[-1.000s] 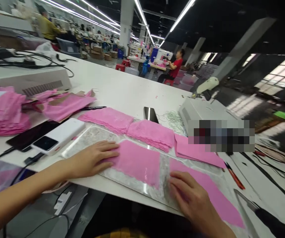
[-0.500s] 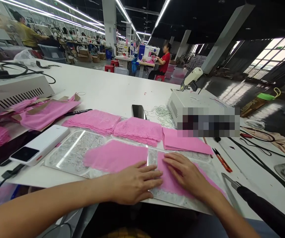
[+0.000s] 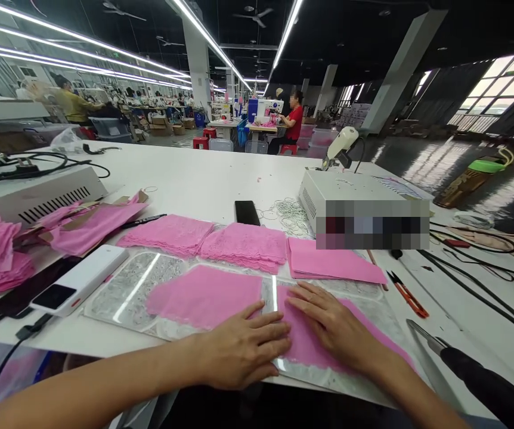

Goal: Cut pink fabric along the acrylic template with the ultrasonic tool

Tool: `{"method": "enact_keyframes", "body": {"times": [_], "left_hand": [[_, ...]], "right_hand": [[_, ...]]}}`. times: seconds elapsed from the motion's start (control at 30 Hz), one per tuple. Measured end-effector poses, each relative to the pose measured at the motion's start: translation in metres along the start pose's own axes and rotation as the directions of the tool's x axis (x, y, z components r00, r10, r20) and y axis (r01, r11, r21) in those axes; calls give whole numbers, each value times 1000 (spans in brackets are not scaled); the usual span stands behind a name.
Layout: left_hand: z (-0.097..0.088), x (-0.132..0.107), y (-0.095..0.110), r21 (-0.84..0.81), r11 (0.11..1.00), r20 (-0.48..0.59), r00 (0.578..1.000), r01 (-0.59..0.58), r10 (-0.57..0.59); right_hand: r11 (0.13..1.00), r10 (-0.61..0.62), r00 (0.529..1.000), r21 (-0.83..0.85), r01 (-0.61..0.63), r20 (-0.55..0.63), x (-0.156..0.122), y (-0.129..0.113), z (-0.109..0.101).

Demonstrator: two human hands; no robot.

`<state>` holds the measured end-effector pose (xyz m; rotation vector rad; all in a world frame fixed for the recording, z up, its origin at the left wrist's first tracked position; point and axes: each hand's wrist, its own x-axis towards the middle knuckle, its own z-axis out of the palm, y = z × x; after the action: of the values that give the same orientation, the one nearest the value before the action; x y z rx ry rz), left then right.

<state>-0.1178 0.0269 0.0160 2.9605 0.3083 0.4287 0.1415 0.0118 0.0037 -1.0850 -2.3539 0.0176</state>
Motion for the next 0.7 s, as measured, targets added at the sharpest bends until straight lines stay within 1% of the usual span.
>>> {"method": "enact_keyframes", "body": {"times": [0.07, 0.13, 0.23, 0.3, 0.4, 0.5, 0.6, 0.7], "left_hand": [[-2, 3, -1, 6, 1000, -5, 1000, 10, -10], [-5, 8, -3, 11, 1000, 5, 1000, 26, -26], [-6, 15, -8, 33, 998, 25, 998, 55, -55], [-2, 17, -12, 56, 997, 24, 998, 61, -62], [4, 15, -16, 115, 993, 12, 999, 41, -43], [8, 12, -19, 210, 978, -28, 1000, 8, -2], [9, 10, -21, 288, 958, -57, 998, -15, 32], [6, 9, -21, 331, 943, -57, 997, -33, 55]], "right_hand": [[999, 45, 997, -19, -46, -70, -7, 0, -10], [992, 119, 981, -34, -125, -150, -20, -1, -23], [967, 230, 936, -48, -251, -265, -50, -8, -39], [948, 268, 903, -73, -308, -335, -73, -16, -45], [916, 309, 854, -110, -386, -419, -107, -26, -44], [858, 387, 793, -131, -496, -470, -132, -32, -41], [816, 421, 744, -142, -560, -519, -144, -34, -37], [810, 421, 728, -137, -570, -542, -147, -34, -34]]}}
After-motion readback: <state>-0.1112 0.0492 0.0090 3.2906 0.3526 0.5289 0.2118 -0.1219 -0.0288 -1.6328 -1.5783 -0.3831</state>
